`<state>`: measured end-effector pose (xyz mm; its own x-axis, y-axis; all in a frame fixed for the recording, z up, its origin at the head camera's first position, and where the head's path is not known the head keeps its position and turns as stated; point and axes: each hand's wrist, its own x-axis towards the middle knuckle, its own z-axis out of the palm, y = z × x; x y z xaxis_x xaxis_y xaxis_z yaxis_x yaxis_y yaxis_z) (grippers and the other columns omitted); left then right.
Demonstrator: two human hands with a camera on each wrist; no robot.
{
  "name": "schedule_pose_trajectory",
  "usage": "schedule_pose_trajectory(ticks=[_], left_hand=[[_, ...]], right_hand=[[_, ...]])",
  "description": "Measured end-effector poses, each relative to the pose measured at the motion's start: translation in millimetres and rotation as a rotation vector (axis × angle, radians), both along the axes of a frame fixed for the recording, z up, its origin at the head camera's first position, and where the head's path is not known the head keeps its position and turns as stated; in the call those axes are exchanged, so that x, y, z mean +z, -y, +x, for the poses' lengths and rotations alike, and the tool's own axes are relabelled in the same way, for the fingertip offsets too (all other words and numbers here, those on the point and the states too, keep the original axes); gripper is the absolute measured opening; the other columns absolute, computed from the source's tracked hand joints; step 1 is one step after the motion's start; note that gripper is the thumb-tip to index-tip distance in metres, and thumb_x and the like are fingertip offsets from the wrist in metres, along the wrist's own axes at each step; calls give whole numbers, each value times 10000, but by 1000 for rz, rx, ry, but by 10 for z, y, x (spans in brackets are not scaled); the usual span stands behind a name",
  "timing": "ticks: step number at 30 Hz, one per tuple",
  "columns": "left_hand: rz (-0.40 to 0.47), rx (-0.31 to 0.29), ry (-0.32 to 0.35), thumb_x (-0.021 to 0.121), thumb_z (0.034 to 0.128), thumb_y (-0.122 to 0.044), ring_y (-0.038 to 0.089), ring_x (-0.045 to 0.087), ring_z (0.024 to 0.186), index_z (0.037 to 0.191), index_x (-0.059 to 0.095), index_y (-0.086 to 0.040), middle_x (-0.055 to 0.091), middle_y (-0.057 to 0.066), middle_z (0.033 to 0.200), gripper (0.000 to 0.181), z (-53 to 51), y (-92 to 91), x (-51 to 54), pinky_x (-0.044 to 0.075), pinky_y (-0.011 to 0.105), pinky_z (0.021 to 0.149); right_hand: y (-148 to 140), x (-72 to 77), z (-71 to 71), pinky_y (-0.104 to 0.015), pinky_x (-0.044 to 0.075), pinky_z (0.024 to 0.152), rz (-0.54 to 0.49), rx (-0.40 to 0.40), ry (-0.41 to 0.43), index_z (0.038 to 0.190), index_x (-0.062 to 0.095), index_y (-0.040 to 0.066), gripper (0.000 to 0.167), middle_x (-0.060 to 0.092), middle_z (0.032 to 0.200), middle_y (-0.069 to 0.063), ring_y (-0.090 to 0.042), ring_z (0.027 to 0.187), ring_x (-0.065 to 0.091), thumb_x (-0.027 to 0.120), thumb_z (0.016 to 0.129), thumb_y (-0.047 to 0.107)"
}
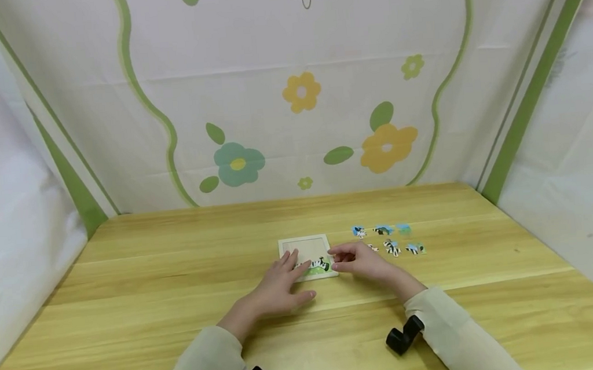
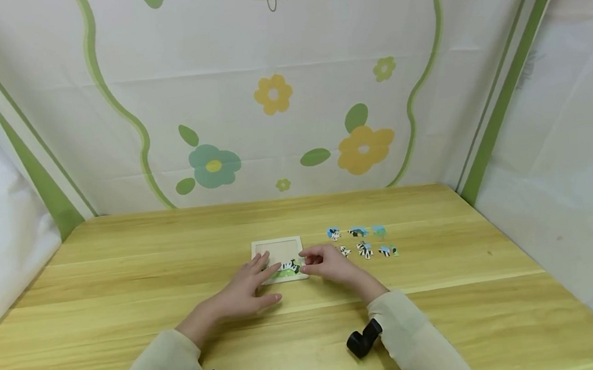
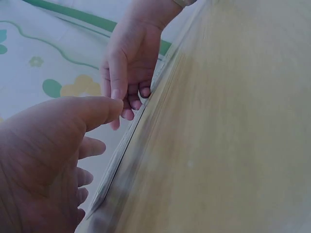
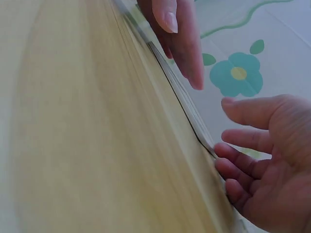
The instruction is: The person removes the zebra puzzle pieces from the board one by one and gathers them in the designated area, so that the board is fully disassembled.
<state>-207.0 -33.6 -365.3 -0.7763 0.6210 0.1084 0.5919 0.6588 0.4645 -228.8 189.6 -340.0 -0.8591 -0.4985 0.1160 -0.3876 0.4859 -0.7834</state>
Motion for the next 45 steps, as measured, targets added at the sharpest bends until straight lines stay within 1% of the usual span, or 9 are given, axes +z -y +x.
schedule_pose_trajectory(ticks=[5,9,13,18,27,34,38,39,45], left_hand=[[-5,-9,18,474,829,-464,341,46,1266,1340,337,-126,117,201,1397,628,1,18,-19,89,508,972],[-20,-8,24,478,821,-466,337,40,1267,1342,338,-144,105,197,1399,628,-1,33,-42,94,507,971],[-62,-22,7,478,822,-460,335,28,1268,1347,326,-142,92,205,1399,632,0,32,-59,90,502,973],[-88,-31,1,479,825,-457,329,20,1271,1352,314,-138,84,206,1400,638,2,21,-67,85,497,977],[-121,-30,-4,469,825,-467,321,33,1272,1356,304,-141,95,205,1399,645,5,13,-48,94,485,981],[-124,-38,4,479,828,-445,337,47,1268,1349,316,-117,108,222,1391,637,14,10,-10,103,490,978],[-120,-43,7,481,831,-432,343,47,1266,1347,319,-113,108,227,1389,628,22,12,0,101,489,979],[-118,-44,6,481,831,-431,345,48,1266,1347,320,-111,109,228,1389,628,24,13,2,101,491,978],[-117,-49,-2,473,835,-432,350,43,1265,1349,314,-111,105,230,1389,627,18,18,-6,99,502,974]], right_hand=[[51,-3,65,-263,389,622,15,-33,-14,1065,539,-124,323,528,824,-135,-199,712,452,601,779,13],[39,-152,-13,-268,380,623,23,-55,-36,1066,567,-82,339,513,830,-131,-188,711,434,638,760,45],[-3,-294,-102,-256,366,615,88,-55,-113,1068,600,-5,361,493,811,-64,-166,706,418,677,742,129],[-12,-339,-118,-265,360,607,137,-52,-176,1047,621,44,351,474,797,-18,-154,696,402,694,727,169],[49,-338,-106,-261,368,622,109,-80,-157,1001,613,18,302,461,814,-36,-161,708,400,690,718,90],[52,-339,-98,-287,383,671,68,-79,-151,998,571,28,317,477,906,-48,-174,760,426,696,712,82],[40,-349,-94,-264,394,625,14,-53,-134,1001,541,28,317,490,894,-47,-167,710,439,681,717,46],[51,-313,-67,-256,394,611,3,-50,-126,1000,533,14,314,494,888,-63,-173,696,440,673,719,25],[41,-338,-82,-239,385,558,-23,-70,-102,1013,534,1,308,507,854,-56,-160,653,437,660,733,17]])
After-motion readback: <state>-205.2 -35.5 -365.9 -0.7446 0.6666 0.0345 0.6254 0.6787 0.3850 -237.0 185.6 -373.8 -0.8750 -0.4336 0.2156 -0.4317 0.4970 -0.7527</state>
